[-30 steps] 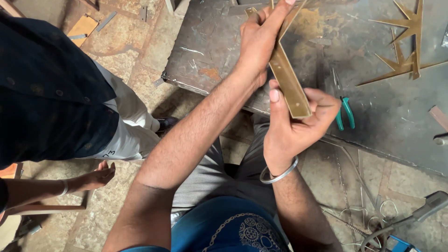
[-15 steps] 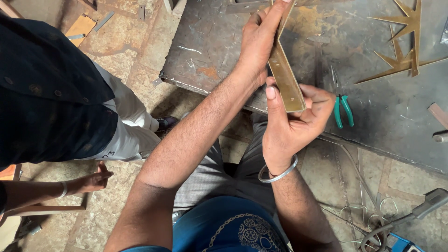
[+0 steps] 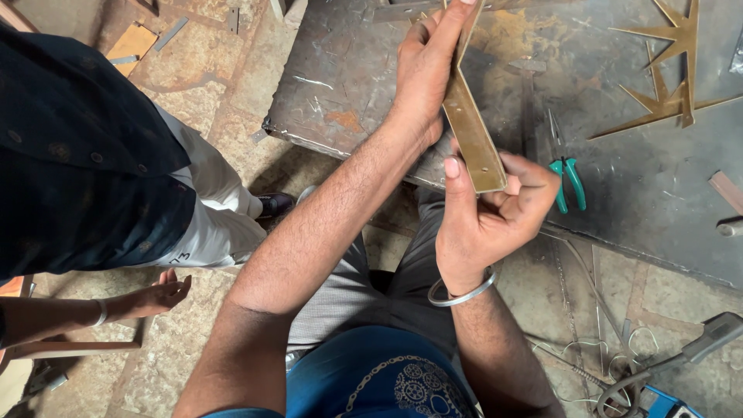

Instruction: Fabricating and checking a star-shaped decorative object using metal or wood pieces and a hammer.

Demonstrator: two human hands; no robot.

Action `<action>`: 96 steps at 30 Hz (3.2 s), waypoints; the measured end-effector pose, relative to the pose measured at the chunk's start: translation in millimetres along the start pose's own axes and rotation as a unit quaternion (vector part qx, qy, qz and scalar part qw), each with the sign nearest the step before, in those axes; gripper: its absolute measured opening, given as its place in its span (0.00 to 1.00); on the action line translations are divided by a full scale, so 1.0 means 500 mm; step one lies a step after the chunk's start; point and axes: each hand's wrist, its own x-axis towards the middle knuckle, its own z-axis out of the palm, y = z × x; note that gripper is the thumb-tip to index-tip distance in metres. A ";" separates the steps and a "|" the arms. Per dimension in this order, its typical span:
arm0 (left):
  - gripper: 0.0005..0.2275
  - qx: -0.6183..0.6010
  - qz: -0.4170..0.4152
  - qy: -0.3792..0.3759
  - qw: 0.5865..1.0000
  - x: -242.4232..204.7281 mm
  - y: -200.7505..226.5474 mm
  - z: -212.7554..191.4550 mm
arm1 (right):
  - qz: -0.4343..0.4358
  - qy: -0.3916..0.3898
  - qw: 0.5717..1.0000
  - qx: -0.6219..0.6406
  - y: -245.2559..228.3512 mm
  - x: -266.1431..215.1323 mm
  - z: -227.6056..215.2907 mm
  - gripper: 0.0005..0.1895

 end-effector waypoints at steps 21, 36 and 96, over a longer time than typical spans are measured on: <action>0.29 -0.015 0.002 0.013 1.000 -0.007 0.013 0.011 | -0.018 0.007 1.000 -0.009 -0.007 0.000 -0.007 0.21; 0.33 0.007 0.013 -0.001 1.000 -0.011 0.008 -0.007 | -0.003 0.014 0.997 -0.072 -0.010 -0.001 -0.028 0.19; 0.12 0.707 -0.124 -0.200 0.667 -0.249 0.192 -0.307 | 0.373 -0.295 0.880 -0.020 0.322 0.247 -0.110 0.14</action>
